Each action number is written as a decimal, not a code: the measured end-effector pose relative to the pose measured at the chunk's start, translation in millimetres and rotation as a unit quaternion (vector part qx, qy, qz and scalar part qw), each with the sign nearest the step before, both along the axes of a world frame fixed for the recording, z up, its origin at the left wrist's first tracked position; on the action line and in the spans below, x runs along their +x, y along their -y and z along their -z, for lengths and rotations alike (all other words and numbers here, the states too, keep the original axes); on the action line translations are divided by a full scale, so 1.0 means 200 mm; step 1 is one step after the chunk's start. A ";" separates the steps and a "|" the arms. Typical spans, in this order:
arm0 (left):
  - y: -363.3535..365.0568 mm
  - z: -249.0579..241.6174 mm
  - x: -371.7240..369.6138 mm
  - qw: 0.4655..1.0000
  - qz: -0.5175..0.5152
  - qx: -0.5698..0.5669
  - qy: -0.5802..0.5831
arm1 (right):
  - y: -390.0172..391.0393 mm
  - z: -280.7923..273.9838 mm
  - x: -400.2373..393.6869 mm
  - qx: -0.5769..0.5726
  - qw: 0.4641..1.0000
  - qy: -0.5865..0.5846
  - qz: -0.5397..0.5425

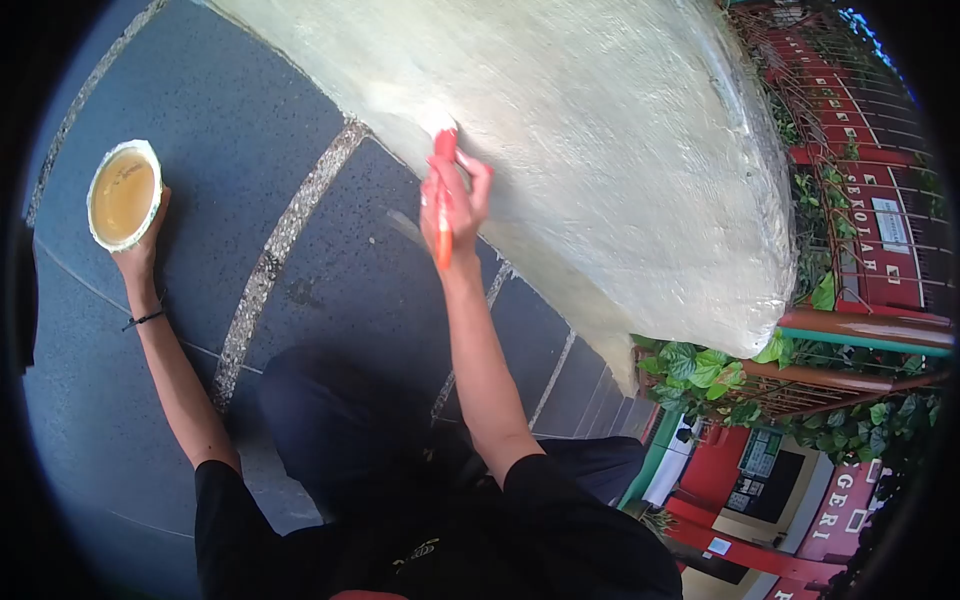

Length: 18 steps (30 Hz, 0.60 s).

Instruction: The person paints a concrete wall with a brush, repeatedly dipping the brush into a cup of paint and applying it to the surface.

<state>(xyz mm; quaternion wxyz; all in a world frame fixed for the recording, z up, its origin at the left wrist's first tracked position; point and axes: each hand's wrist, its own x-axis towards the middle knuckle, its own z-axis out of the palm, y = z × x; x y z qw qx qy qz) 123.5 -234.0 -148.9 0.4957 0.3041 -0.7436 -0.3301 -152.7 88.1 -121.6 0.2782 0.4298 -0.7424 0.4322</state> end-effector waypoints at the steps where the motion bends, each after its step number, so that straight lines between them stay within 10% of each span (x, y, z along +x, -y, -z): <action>1: 0.00 -0.01 0.00 1.000 0.001 0.011 0.024 | -0.22 -0.01 -0.02 0.023 0.997 -0.053 0.042; 8: -0.07 -0.13 -0.04 0.997 0.042 -0.004 -0.057 | -1.31 0.16 -0.07 -0.082 0.935 -0.082 0.334; 14: -0.09 -0.18 -0.05 0.995 0.069 0.003 -0.077 | -0.48 0.20 0.13 -0.035 0.956 -0.024 0.290; 18: -0.11 -0.20 -0.06 0.991 0.080 0.011 -0.106 | 0.25 0.20 0.27 0.032 0.998 -0.031 0.046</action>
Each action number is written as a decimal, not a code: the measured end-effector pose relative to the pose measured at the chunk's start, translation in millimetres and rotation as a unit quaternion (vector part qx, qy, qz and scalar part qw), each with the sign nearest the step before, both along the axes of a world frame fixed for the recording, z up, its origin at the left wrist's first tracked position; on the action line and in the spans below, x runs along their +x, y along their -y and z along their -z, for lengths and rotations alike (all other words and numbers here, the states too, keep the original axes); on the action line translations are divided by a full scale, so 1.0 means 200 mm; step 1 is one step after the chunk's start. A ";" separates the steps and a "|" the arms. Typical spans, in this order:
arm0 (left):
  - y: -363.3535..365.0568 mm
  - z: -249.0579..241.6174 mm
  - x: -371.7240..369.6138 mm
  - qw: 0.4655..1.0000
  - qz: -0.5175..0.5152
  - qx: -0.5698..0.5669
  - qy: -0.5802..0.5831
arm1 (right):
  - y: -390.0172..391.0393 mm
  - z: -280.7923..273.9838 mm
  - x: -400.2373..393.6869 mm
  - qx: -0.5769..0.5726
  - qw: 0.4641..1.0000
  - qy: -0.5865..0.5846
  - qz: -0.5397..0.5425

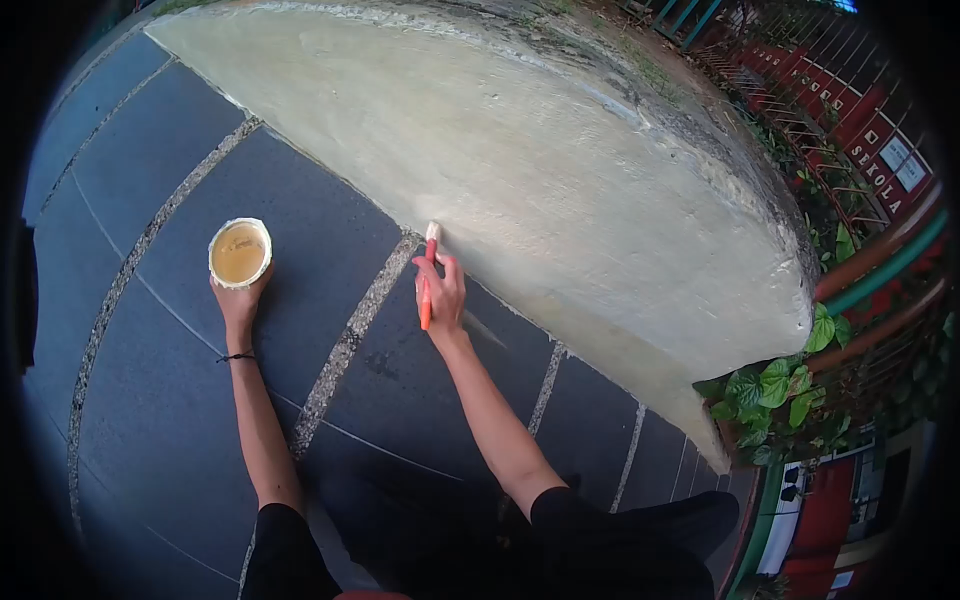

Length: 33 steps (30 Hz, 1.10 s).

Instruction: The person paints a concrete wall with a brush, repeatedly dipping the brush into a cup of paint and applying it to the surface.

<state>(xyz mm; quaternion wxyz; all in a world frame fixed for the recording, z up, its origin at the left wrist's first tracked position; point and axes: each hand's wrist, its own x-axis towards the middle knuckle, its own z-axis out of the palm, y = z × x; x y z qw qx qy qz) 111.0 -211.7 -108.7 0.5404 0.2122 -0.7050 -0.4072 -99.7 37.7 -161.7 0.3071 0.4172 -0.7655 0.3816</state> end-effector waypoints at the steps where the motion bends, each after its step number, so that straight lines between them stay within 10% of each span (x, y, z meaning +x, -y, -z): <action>1: 0.02 0.01 0.01 1.000 -0.006 0.006 0.010 | 0.11 -0.06 0.02 0.018 0.997 0.037 -0.061; 6: 0.03 0.03 0.02 1.000 -0.010 -0.007 0.017 | 0.11 -0.31 -0.15 -0.021 0.996 0.048 -0.079; 17: 0.06 0.06 0.00 0.999 -0.025 -0.011 0.044 | -1.92 0.06 -0.35 -0.205 0.896 -0.012 0.394; 21: 0.04 0.03 -0.03 0.991 -0.095 -0.081 0.039 | -1.56 0.05 -0.24 -0.127 0.918 0.015 0.375; 28: 0.04 0.06 -0.02 0.979 -0.104 -0.172 0.043 | -0.24 0.19 -0.09 -0.125 0.989 0.063 0.042; 33: 0.06 0.08 0.00 0.988 -0.085 -0.098 0.079 | -0.21 0.09 -0.17 -0.105 0.994 -0.005 -0.022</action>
